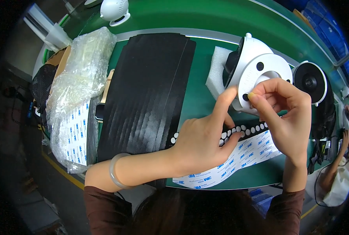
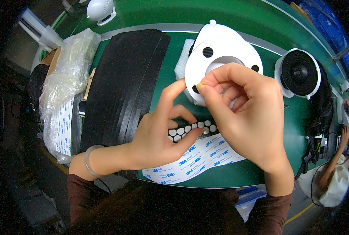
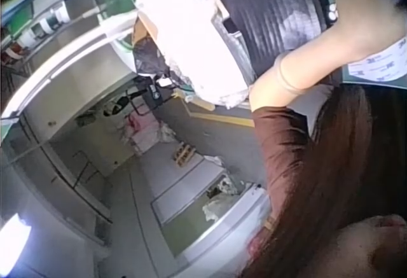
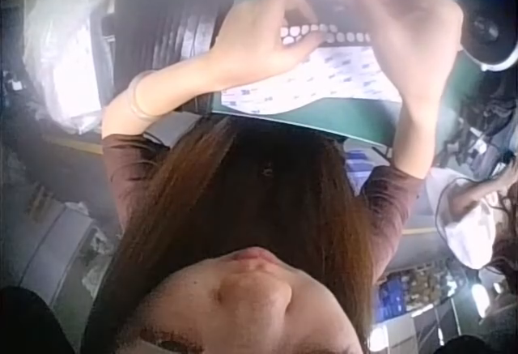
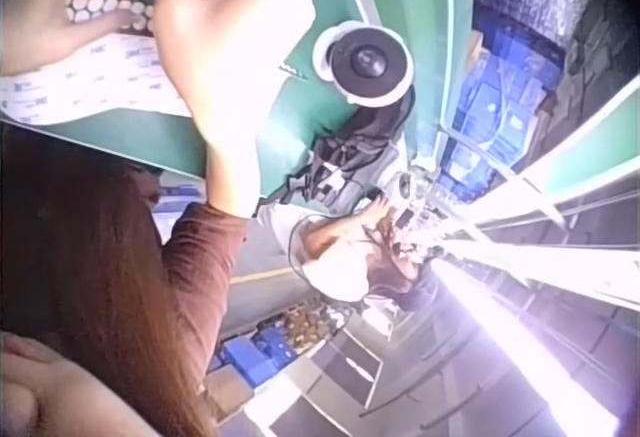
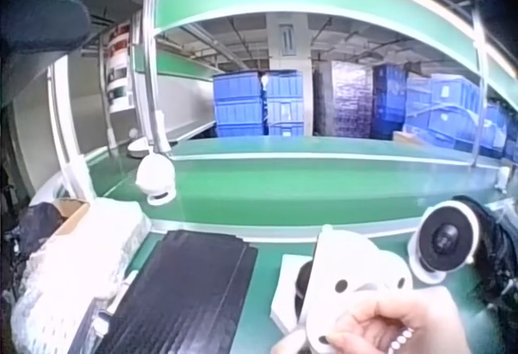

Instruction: Peeling small adhesive pads from a sheet and applying them to the bottom of security camera housings on a production line.

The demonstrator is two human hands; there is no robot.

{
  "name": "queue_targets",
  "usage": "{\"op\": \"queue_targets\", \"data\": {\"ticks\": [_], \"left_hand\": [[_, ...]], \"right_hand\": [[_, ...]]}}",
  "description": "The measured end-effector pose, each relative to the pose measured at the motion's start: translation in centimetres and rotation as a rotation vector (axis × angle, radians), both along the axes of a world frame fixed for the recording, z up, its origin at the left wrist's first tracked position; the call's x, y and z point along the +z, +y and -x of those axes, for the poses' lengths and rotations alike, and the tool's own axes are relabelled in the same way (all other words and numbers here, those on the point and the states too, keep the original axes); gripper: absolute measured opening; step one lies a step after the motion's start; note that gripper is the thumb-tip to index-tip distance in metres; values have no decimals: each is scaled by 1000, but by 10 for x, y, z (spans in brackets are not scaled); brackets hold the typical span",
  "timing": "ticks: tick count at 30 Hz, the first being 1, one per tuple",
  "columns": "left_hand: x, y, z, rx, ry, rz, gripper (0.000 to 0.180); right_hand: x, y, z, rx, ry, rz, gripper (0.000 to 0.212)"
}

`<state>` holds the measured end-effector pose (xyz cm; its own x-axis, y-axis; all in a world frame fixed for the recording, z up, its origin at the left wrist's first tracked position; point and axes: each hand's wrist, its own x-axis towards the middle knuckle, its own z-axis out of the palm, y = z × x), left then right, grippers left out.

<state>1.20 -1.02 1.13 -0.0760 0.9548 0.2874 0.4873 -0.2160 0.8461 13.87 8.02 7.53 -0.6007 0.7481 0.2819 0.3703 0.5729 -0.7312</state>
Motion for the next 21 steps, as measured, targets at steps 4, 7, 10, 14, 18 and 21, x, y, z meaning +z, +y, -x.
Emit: {"op": "queue_targets", "data": {"ticks": [4, 7, 10, 14, 18, 21], "left_hand": [[1, -1, 0, 5, 3, -7, 76], [2, -1, -1, 6, 19, -4, 77], [2, -1, -2, 23, 4, 8, 74], [4, -3, -4, 63, -51, 67, 65], [9, 0, -3, 25, 155, 370, 37], [8, 1, -1, -46, 153, 290, 26]], "right_hand": [[0, 0, 1, 3, -6, 6, 6], [-3, -1, 2, 24, 49, -42, 8], [-3, -5, 5, 10, 51, -100, 13], [-5, 4, 4, 25, 7, -165, 14], [-1, 5, -6, -85, 158, -31, 12], [6, 2, -34, 60, -109, -226, 10]]}}
